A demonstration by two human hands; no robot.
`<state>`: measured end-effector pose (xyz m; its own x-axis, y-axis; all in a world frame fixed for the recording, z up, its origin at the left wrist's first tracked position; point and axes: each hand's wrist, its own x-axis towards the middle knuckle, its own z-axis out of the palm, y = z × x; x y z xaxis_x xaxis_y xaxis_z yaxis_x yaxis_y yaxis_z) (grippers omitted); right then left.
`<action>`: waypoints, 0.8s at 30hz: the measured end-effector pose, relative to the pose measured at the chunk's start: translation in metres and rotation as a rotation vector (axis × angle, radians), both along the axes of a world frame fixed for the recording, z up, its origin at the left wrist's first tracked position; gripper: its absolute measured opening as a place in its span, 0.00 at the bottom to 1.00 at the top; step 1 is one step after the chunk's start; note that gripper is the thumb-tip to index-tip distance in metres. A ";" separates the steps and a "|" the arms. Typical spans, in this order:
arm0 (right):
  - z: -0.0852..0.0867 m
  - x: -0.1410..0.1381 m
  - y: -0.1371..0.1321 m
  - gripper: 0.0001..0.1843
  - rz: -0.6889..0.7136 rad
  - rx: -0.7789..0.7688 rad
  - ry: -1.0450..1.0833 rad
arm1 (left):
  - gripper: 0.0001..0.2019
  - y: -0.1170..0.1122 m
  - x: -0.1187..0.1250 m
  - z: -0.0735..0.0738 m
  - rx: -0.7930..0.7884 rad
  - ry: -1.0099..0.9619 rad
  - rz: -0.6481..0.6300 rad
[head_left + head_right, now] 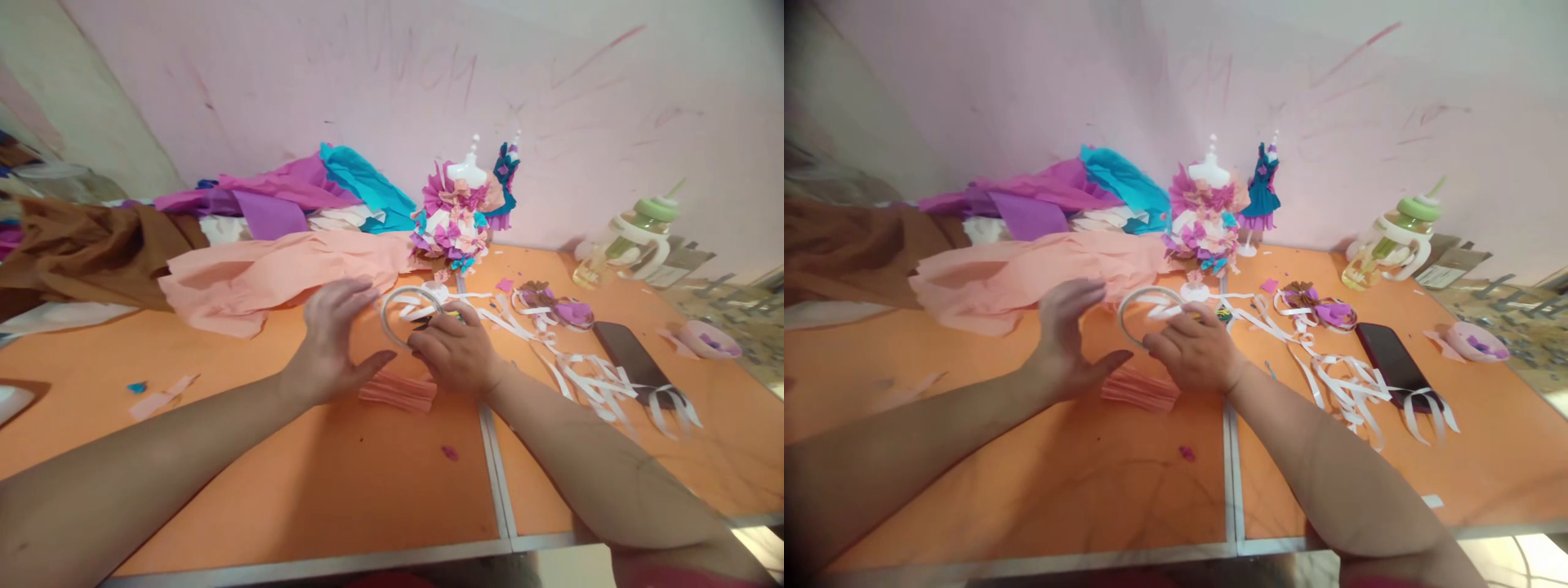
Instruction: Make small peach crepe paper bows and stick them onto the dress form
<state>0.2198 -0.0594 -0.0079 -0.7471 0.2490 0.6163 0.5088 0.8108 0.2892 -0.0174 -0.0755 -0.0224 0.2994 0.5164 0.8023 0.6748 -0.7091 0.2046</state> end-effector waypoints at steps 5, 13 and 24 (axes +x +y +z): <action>-0.008 0.001 0.011 0.10 -0.004 -0.121 0.025 | 0.15 0.005 -0.006 0.003 -0.611 -0.217 -0.195; -0.009 -0.009 0.005 0.09 0.025 -0.348 0.079 | 0.20 0.005 0.000 0.002 -0.832 -0.308 -0.525; -0.007 -0.007 0.005 0.13 -0.025 -0.316 0.188 | 0.15 0.009 0.000 0.005 -0.758 -0.375 -0.256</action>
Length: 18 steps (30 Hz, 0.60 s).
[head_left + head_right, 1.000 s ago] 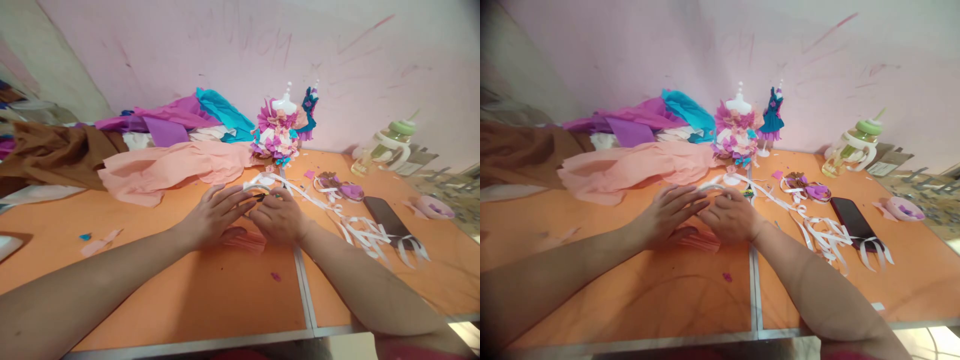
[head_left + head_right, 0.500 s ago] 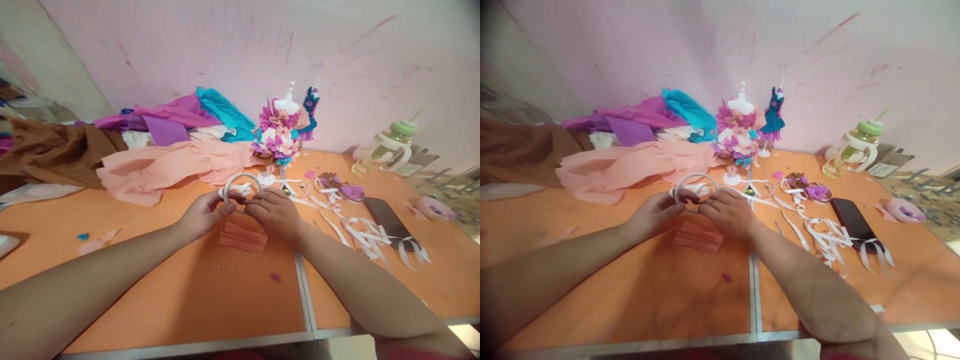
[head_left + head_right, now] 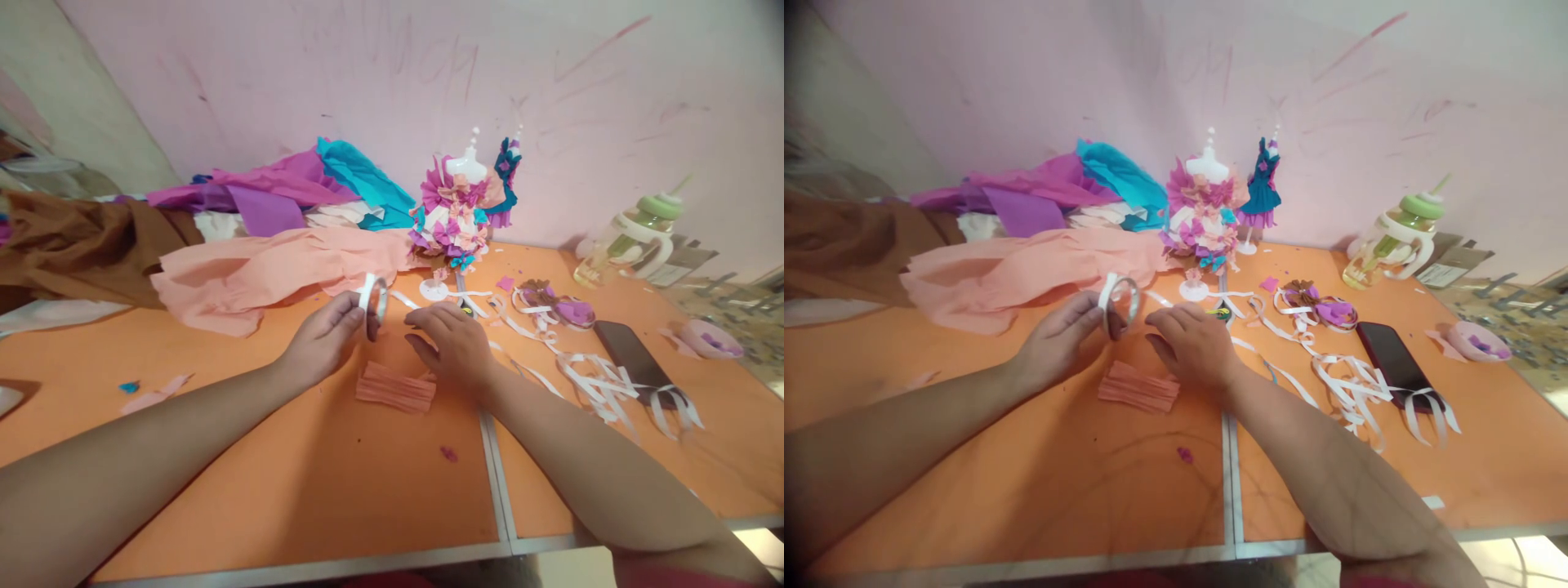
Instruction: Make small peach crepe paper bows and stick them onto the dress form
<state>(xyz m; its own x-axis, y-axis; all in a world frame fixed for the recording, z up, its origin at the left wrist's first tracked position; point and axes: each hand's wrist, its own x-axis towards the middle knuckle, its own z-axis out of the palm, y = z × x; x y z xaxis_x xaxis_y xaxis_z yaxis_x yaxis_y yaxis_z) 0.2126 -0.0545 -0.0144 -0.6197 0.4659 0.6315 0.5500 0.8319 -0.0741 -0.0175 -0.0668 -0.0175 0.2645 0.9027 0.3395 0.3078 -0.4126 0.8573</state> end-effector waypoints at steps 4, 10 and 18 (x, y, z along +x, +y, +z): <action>0.007 0.000 -0.003 0.20 -0.078 0.058 0.048 | 0.14 -0.005 0.000 0.004 0.182 0.403 -0.051; 0.004 0.002 0.001 0.18 -0.081 0.073 0.010 | 0.14 -0.009 0.004 0.004 0.315 0.490 -0.135; 0.006 0.007 0.004 0.09 -0.153 0.025 0.065 | 0.15 -0.004 0.003 0.003 0.283 0.517 -0.100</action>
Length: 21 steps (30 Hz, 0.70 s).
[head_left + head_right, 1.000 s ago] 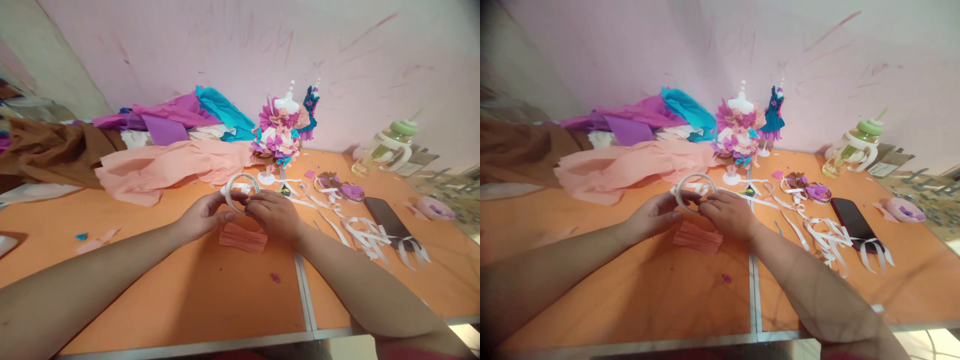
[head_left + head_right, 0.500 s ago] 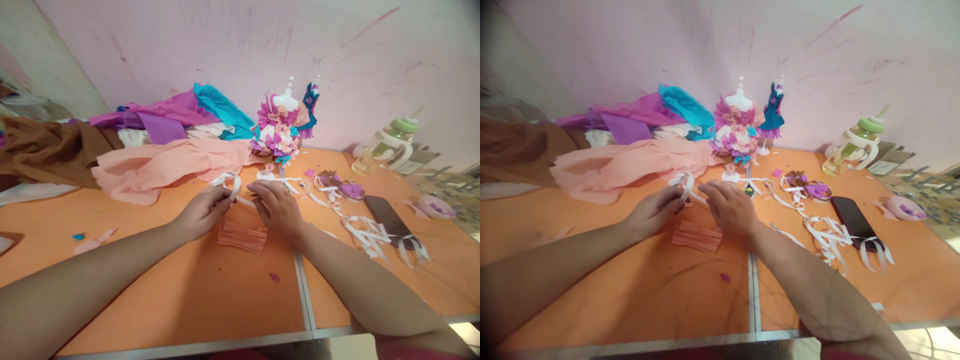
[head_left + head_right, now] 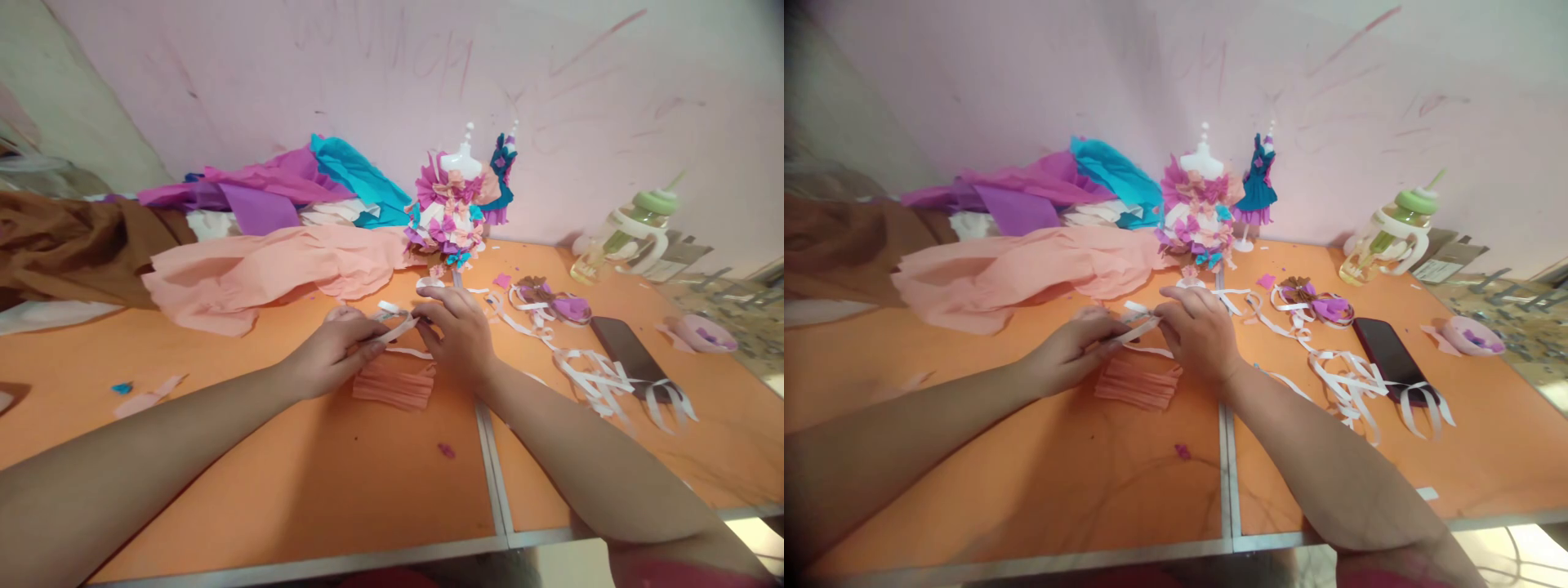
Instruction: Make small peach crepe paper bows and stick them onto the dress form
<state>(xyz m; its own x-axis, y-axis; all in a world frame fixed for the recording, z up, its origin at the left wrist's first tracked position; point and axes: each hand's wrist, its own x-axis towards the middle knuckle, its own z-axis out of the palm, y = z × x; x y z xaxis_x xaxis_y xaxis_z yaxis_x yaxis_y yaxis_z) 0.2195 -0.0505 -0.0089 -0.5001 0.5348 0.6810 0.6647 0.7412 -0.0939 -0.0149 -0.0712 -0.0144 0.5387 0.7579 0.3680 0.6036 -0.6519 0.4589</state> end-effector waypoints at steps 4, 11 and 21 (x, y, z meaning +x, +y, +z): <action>0.000 0.000 -0.002 0.08 -0.046 0.040 -0.088 | 0.15 0.001 0.004 -0.001 0.050 0.069 0.124; 0.001 -0.002 -0.009 0.08 0.108 0.264 -0.292 | 0.12 0.001 0.003 -0.003 -0.134 -0.060 0.278; 0.006 -0.004 -0.007 0.10 0.326 0.359 -0.465 | 0.12 0.001 0.006 -0.012 -0.383 -0.260 0.216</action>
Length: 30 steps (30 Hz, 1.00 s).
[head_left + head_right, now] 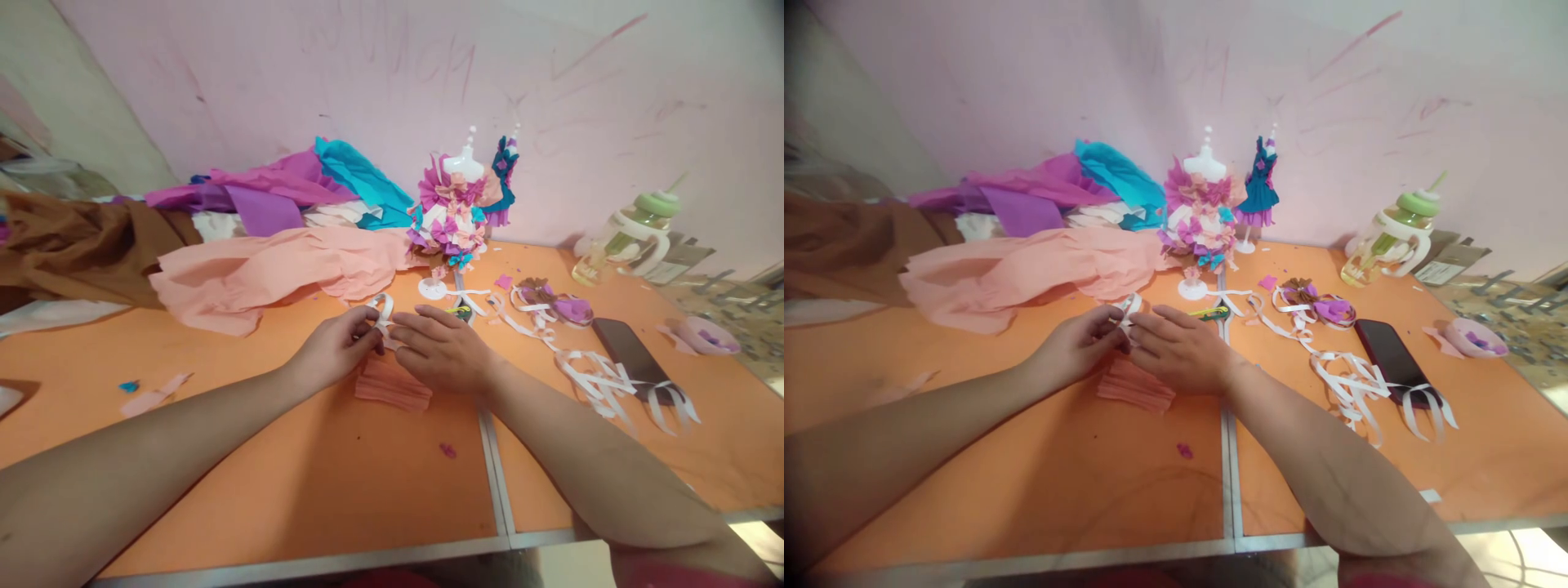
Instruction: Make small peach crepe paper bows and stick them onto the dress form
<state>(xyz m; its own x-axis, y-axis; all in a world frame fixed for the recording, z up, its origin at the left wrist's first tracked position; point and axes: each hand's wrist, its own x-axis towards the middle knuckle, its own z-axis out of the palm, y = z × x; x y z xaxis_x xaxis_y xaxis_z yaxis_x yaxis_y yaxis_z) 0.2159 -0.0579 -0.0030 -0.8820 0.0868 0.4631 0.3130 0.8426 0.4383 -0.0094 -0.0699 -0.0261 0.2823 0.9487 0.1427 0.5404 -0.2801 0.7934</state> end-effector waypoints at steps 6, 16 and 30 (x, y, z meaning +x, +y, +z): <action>0.010 -0.001 -0.001 0.22 -0.578 -0.260 -0.034 | 0.15 0.001 -0.001 0.007 -0.001 -0.004 0.043; 0.007 -0.008 0.001 0.35 -1.078 -0.670 0.231 | 0.11 -0.002 -0.006 0.007 0.295 0.298 -0.372; -0.014 0.010 0.016 0.14 -0.528 -0.594 0.615 | 0.15 0.006 -0.006 0.007 0.194 -0.442 0.306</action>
<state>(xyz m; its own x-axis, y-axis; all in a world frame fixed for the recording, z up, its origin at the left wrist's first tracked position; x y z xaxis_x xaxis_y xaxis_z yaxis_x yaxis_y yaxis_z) 0.2256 -0.0419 -0.0166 -0.2857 0.7631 0.5798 0.7405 0.5598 -0.3719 -0.0157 -0.0635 -0.0195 -0.1275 0.9225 0.3644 0.2484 -0.3260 0.9122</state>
